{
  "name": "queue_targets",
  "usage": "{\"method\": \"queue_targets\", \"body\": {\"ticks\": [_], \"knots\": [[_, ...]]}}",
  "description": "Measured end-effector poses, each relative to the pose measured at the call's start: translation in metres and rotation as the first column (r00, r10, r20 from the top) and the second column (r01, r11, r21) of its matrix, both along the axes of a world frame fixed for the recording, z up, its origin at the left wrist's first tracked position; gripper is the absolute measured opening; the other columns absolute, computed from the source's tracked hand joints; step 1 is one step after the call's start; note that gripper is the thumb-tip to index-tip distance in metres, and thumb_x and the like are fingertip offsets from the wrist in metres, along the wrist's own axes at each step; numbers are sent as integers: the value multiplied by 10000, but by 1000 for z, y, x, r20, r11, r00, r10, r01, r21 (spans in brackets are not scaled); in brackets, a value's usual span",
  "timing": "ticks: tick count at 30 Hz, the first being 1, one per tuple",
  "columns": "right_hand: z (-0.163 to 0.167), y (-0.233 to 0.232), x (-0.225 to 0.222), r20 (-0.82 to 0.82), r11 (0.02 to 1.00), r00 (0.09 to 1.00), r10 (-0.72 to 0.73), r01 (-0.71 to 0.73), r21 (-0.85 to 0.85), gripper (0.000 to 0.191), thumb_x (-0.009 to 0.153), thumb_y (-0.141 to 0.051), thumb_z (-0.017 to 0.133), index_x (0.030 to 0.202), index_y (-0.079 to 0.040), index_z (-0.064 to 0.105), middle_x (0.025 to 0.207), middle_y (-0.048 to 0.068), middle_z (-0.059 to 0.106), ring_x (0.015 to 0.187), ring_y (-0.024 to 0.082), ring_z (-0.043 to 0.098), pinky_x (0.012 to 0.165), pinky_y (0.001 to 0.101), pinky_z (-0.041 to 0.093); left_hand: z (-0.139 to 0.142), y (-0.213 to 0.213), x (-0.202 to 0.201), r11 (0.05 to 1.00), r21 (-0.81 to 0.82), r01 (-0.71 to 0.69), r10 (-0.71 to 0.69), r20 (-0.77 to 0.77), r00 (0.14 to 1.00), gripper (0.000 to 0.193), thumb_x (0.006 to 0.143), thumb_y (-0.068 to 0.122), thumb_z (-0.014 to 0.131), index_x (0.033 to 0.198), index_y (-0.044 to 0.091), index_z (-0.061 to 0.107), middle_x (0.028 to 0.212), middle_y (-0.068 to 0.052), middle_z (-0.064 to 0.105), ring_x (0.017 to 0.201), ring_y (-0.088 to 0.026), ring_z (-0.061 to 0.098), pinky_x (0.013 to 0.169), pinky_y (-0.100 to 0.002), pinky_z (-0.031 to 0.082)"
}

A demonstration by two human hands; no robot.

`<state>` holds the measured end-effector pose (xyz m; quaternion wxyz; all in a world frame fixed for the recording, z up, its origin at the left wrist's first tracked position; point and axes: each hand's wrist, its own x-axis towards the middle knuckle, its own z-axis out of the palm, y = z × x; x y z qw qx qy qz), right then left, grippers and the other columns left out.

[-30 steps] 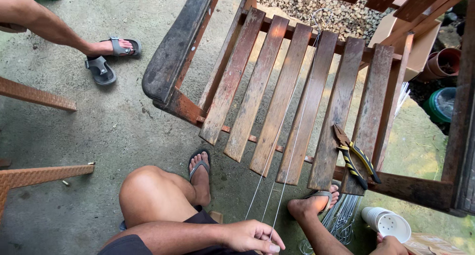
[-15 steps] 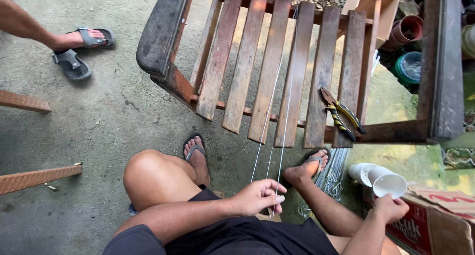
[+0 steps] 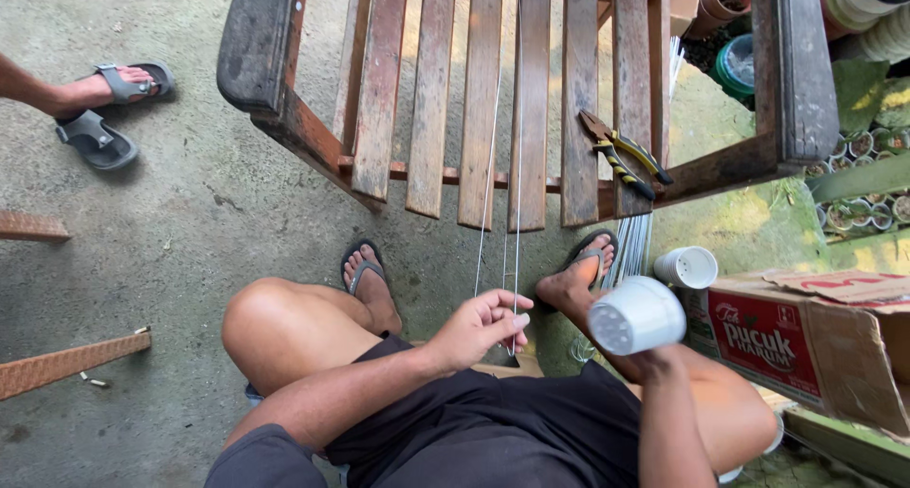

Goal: The person sits on a low stool and uses pliers to bend metal wires into hooks. They then insert the wires through holes in a white plastic cup to create a hanger assembly.

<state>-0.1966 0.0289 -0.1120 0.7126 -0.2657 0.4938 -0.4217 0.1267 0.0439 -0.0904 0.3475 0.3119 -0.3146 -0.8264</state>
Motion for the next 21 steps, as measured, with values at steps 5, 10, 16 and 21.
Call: {"method": "queue_targets", "body": {"ticks": [5, 10, 16, 21], "knots": [[3, -7, 73, 385, 961, 917, 104, -192, 198, 477, 935, -295, 588, 1264, 47, 638, 1435, 259, 596, 1314, 336, 619, 1066, 393, 519, 11, 1, 5, 1000, -10, -8, 8, 4, 1000, 278, 1058, 156, 599, 1285, -4, 587, 873, -69, 709, 777, -105, 675, 734, -266, 556], [-17, -14, 109, 479, 975, 851, 216, -218, -54, 308, 972, -209, 666, 1166, 29, 639, 1462, 305, 547, 1365, 348, 595, 1055, 418, 523, 21, 0, 12, 999, -6, -34, 33, -58, 998, 244, 1045, 137, 595, 1226, -26, 606, 1211, 80, 686, 825, -95, 672, 760, -280, 574], [-26, -14, 119, 463, 974, 857, 227, -209, -90, 299, 964, -191, 701, 1159, 26, 638, 1447, 295, 548, 1372, 363, 578, 1076, 442, 519, 25, -4, 22, 1000, 9, -4, 4, -62, 998, 268, 1059, 146, 586, 1280, -7, 590, 883, -64, 705, 798, -104, 686, 754, -274, 575], [-24, -14, 114, 439, 961, 855, 277, -255, -111, 297, 957, -177, 731, 1154, 24, 637, 1434, 287, 549, 1377, 376, 565, 1094, 463, 515, 26, -6, 26, 1000, 5, 23, -23, -30, 999, 288, 1062, 171, 582, 1303, 13, 576, 886, -42, 714, 797, -99, 686, 756, -267, 575]]}}
